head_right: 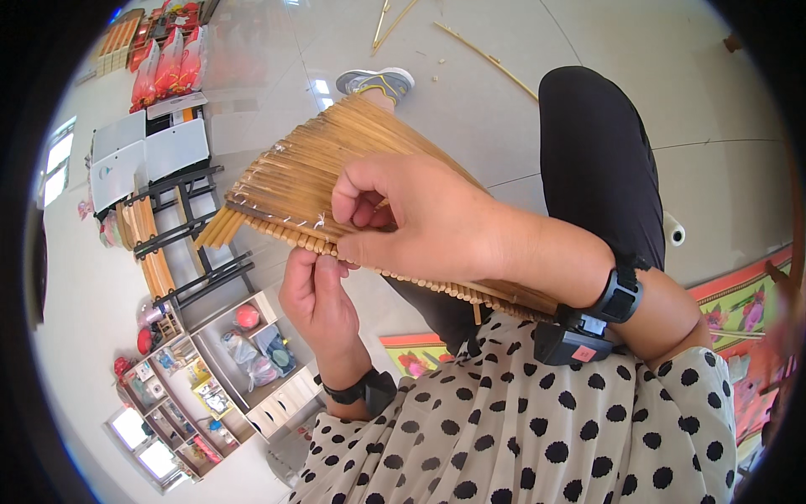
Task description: The person sits on the floor and weaves a thin white string through the edge of a rectangular bamboo mat. They repeatedly thread the string through the bamboo slats, pull it tight, and adjust the mat's position to continue the weaving process.
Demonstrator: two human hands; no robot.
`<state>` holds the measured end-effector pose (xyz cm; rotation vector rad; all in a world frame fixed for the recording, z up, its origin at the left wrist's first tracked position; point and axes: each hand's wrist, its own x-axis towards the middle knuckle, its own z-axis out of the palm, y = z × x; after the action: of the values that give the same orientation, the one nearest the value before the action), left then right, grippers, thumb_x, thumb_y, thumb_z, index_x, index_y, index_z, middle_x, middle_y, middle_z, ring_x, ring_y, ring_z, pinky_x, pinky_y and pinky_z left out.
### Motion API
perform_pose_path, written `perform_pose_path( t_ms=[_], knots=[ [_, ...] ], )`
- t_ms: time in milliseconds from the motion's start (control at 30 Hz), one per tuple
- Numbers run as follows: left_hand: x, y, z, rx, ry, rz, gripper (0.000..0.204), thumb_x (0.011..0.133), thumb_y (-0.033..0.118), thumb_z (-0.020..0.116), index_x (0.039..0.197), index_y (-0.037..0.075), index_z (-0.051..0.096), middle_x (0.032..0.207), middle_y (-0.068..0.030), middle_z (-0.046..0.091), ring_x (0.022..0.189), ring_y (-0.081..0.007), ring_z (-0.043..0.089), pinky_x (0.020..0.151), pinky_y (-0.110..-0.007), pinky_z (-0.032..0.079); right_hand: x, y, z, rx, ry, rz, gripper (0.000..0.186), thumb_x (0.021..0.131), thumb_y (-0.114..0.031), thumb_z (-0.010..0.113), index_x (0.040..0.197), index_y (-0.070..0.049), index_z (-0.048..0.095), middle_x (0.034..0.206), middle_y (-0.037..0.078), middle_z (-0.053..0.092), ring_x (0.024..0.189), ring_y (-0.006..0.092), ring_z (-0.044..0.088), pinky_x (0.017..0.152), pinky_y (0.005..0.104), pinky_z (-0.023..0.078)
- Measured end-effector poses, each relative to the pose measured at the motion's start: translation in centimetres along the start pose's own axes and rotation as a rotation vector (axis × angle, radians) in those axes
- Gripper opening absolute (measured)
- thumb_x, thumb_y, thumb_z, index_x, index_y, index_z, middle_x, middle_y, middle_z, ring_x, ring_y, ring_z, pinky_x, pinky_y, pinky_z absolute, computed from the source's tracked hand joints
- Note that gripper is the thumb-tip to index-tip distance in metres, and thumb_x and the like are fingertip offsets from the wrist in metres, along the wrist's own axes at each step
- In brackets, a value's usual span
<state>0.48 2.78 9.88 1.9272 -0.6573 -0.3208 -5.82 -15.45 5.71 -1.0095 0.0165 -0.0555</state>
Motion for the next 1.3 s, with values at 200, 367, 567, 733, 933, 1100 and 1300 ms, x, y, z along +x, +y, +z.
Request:
perform_pose_path(
  t_ms=[200,367,567,733,933,1100,1300],
  knots=[
    [0.1,-0.3,0.3,0.090,-0.006,-0.002,0.011,0.097,0.000,0.049,0.097,-0.003,0.060,0.090,-0.0051,0.062,0.076,-0.0087,0.052,0.070,-0.023,0.042,-0.5,0.4,-0.6,-0.276,0.029,-0.097,0.035,0.071,0.002,0.080,0.097,-0.004,0.058,0.102,0.004,0.055,0.091,0.0124,0.055,0.080,0.0249,0.049],
    [0.1,-0.5,-0.1,0.283,-0.097,0.115,0.006,0.093,-0.003,0.056,0.095,-0.002,0.061,0.088,-0.0085,0.064,0.075,-0.0145,0.059,0.069,-0.027,0.047,-0.8,0.8,-0.8,-0.338,0.064,-0.187,0.036,0.066,0.002,0.078,0.094,-0.004,0.058,0.102,0.007,0.056,0.088,0.0180,0.058,0.074,0.0265,0.051],
    [-0.3,-0.1,-1.8,0.265,-0.241,0.155,0.009,0.086,-0.007,0.060,0.087,0.001,0.062,0.107,-0.0132,0.058,0.088,-0.0219,0.060,0.075,-0.029,0.048,-1.2,0.0,-0.1,-0.436,0.132,-0.200,0.034,0.068,0.004,0.074,0.097,-0.003,0.056,0.101,0.009,0.057,0.080,0.0224,0.060,0.068,0.0287,0.053],
    [0.6,-1.6,-1.9,-0.110,-0.135,0.356,0.025,0.097,0.019,0.054,0.075,0.007,0.057,0.127,-0.0160,0.049,0.123,-0.0292,0.043,0.099,-0.045,0.037,-1.4,-0.7,1.2,-0.635,0.309,-0.278,0.037,0.069,0.003,0.074,0.100,-0.002,0.055,0.099,0.012,0.057,0.077,0.0242,0.062,0.068,0.0318,0.055],
    [4.9,-3.8,2.6,-0.953,-0.196,0.475,0.024,0.102,0.022,0.048,0.083,0.008,0.052,0.099,-0.0119,0.058,0.105,-0.0307,0.053,0.093,-0.046,0.043,-1.0,-0.5,2.8,-1.067,0.522,-0.317,0.034,0.072,-0.002,0.078,0.101,-0.001,0.060,0.092,0.014,0.061,0.071,0.0301,0.066,0.059,0.0342,0.055],
    [5.7,-3.0,3.9,-1.235,-0.231,0.300,0.024,0.102,0.014,0.044,0.080,0.005,0.050,0.081,-0.0096,0.054,0.077,-0.0213,0.048,0.075,-0.038,0.043,0.1,-0.9,2.9,-1.289,0.635,-0.273,0.021,0.077,-0.007,0.076,0.095,-0.002,0.066,0.075,0.014,0.063,0.063,0.0328,0.064,0.053,0.0353,0.051],
    [4.7,-3.5,4.1,-0.928,-0.172,0.299,0.017,0.098,0.011,0.048,0.083,0.001,0.051,0.081,-0.0085,0.051,0.074,-0.0192,0.046,0.072,-0.034,0.040,0.7,-0.5,2.7,-1.272,0.704,-0.284,0.017,0.081,-0.012,0.072,0.076,-0.002,0.059,0.069,0.014,0.061,0.060,0.0366,0.061,0.052,0.0415,0.050]
  ],
)
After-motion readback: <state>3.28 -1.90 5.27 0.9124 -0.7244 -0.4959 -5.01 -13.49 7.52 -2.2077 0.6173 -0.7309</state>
